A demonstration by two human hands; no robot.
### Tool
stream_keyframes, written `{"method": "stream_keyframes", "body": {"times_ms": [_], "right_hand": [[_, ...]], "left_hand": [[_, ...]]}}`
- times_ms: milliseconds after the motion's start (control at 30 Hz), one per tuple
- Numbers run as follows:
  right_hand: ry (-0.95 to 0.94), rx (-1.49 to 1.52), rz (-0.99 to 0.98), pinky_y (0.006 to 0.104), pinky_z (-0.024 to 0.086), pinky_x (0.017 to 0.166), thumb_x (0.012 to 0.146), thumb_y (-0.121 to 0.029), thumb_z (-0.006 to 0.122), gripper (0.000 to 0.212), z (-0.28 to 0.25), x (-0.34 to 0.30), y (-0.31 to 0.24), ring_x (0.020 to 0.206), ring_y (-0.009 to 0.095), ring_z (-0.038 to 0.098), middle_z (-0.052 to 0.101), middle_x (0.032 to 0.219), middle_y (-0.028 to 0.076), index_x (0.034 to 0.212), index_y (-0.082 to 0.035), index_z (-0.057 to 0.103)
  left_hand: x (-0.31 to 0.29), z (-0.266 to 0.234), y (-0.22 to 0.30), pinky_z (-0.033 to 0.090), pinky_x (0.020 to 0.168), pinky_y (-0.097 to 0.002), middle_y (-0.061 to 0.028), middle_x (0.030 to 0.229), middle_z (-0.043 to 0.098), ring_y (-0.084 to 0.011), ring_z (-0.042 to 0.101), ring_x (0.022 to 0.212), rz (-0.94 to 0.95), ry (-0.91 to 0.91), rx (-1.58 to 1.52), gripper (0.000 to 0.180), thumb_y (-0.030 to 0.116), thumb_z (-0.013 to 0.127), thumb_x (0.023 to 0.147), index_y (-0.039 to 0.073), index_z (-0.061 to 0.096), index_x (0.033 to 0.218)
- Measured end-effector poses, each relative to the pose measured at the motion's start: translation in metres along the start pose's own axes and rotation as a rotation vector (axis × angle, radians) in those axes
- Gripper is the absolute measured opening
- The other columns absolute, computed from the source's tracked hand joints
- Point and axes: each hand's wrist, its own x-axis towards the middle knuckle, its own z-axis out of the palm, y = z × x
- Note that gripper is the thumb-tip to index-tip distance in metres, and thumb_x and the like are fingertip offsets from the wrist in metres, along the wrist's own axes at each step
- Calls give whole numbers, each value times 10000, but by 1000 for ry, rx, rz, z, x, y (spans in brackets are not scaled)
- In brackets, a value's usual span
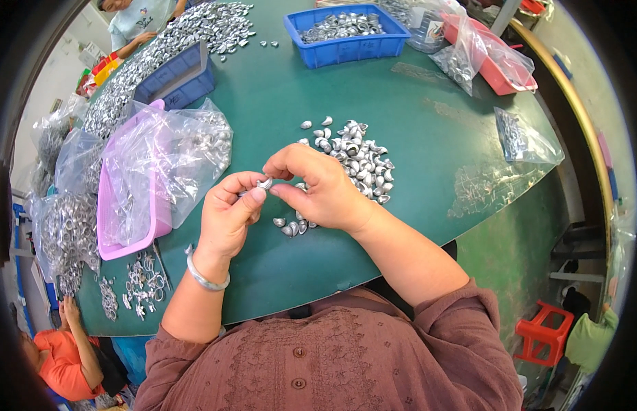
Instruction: The person picks up and puts down small grey metal parts from a pile on the table, placing them into a pink plastic tray.
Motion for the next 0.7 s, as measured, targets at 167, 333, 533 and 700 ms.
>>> {"method": "stream_keyframes", "body": {"times_ms": [167, 333, 533, 700], "right_hand": [[21, 14, -1, 279, 452, 613, 675, 35, 635, 220, 1, 0, -1, 702, 184, 564, 574, 764, 68, 867, -35, 552], [19, 7, -32, 284, 452, 624, 678, 33, 634, 205, 1, 0, 0, 706, 195, 567, 581, 771, 67, 855, -38, 559], [8, -6, -53, 288, 444, 615, 683, 23, 634, 180, 1, 1, 0, 689, 207, 559, 584, 759, 61, 837, -42, 567], [-3, -25, -87, 287, 441, 598, 689, 20, 628, 132, 0, 2, 0, 669, 207, 558, 583, 736, 63, 799, -36, 580]], "left_hand": [[3, -8, -3, 280, 442, -154, 22, 677, 493, -28, 368, 522, -109, -97, -256, 150, 99, 552, 838, 11, 567, 958], [5, -11, -3, 281, 437, -151, 3, 701, 493, -42, 385, 528, -213, -156, -419, 169, 126, 537, 852, 13, 552, 976], [6, -15, -5, 280, 429, -149, 2, 705, 493, -41, 391, 530, -246, -206, -451, 195, 173, 523, 864, 11, 558, 967], [6, -14, -5, 279, 420, -151, 3, 686, 498, -42, 394, 515, -252, -209, -428, 212, 200, 491, 880, 11, 573, 930]]}}
